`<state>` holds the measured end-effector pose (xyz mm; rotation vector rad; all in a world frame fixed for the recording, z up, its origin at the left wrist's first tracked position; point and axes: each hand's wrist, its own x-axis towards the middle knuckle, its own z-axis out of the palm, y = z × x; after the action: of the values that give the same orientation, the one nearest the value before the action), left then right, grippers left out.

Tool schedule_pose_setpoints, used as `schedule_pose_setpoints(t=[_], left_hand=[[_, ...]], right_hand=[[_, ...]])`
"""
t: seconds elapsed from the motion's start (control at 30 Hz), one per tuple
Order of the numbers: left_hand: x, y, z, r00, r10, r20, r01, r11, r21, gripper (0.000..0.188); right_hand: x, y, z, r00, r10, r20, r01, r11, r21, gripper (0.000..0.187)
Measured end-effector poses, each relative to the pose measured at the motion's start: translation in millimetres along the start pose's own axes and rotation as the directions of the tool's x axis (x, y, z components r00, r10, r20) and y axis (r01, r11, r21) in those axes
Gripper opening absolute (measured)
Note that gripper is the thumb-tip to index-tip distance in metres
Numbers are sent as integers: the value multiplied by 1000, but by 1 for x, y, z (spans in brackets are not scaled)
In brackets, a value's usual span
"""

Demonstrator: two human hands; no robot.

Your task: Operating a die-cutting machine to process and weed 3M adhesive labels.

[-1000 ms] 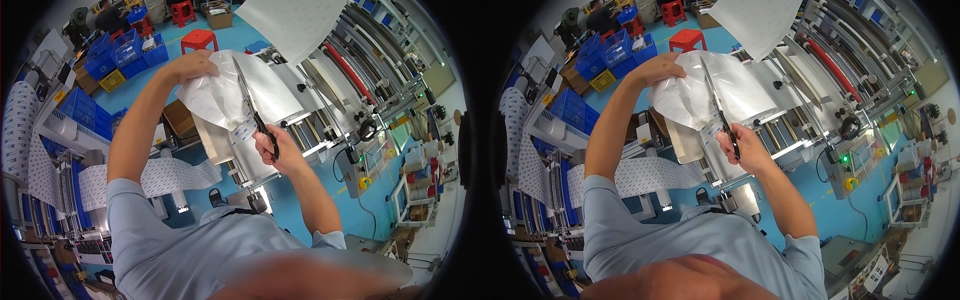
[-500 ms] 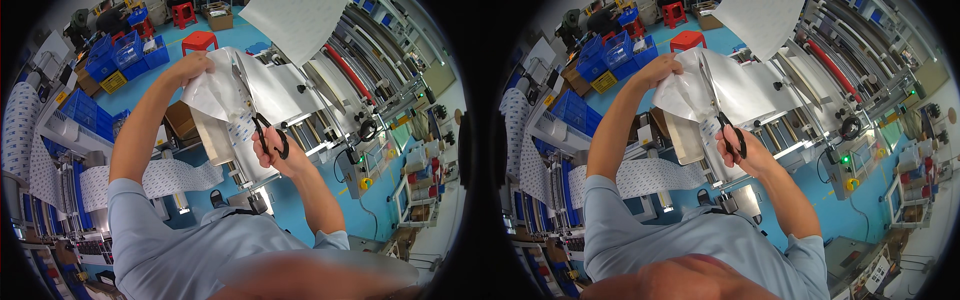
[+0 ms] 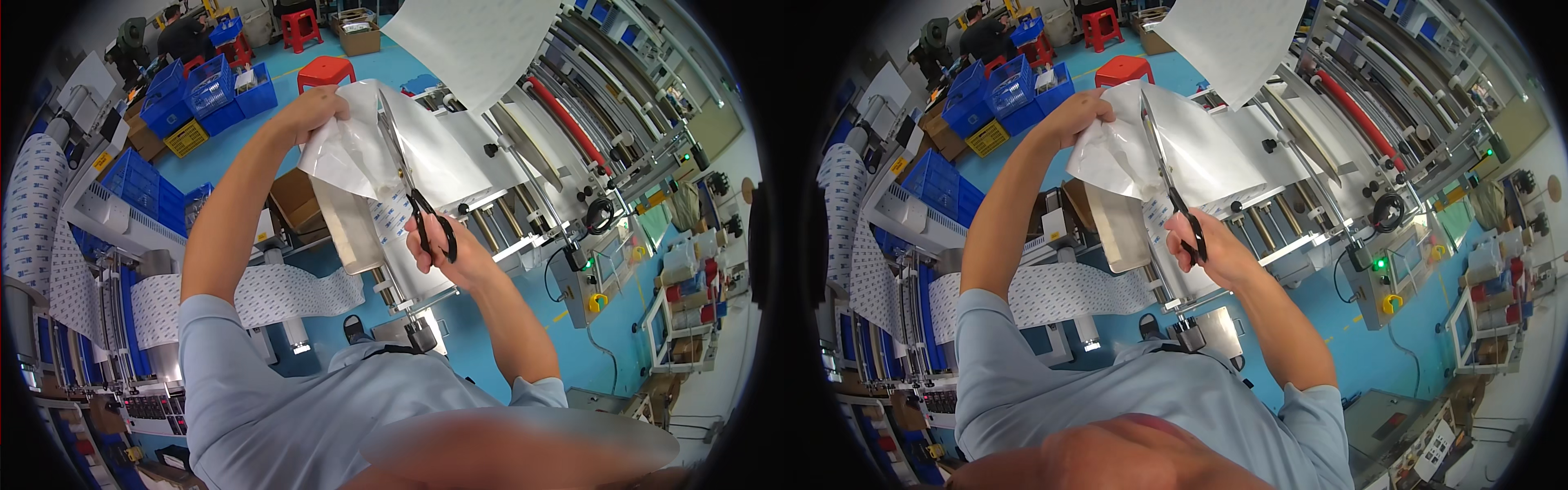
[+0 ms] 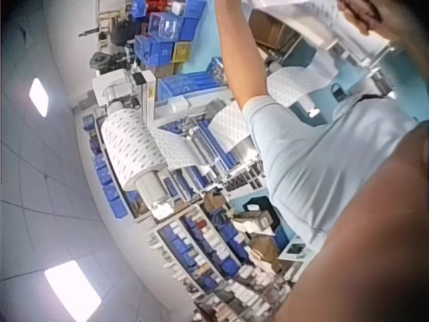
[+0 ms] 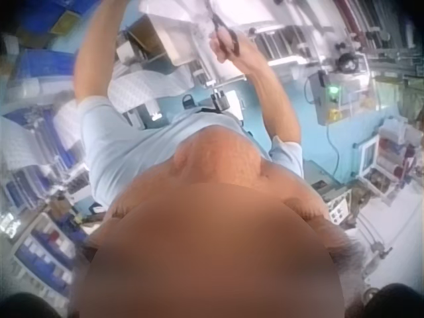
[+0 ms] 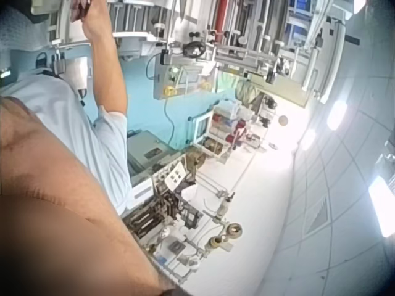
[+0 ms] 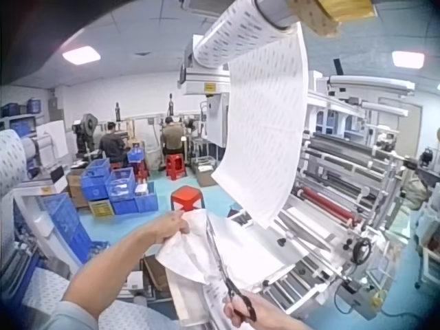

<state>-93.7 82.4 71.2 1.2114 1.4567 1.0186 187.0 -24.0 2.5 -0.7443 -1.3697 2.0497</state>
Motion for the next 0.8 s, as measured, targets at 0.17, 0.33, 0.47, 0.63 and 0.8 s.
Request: schedule_pose_setpoints(t=[0.17, 0.33, 0.47, 0.63, 0.8], left_hand=[[-2, 3, -2, 991, -89, 102, 97, 992, -84, 73], [-12, 8, 2, 984, -56, 170, 15, 972, 233, 69], [-14, 2, 5, 925, 327, 192, -378, 841, 388, 63], [-13, 4, 4, 848, 502, 168, -529, 796, 293, 56], [-14, 10, 2, 880, 406, 247, -476, 765, 433, 40]], right_hand=[[-4, 6, 0, 999, -29, 30, 28, 999, 17, 46], [-3, 8, -2, 1000, -21, -13, 22, 1000, 18, 47], [-1, 8, -5, 999, -20, -25, 21, 998, 58, 48], [-2, 12, -6, 1000, -17, 1, 17, 998, 61, 48], [-4, 12, -5, 1000, -25, -10, 26, 989, 147, 46]])
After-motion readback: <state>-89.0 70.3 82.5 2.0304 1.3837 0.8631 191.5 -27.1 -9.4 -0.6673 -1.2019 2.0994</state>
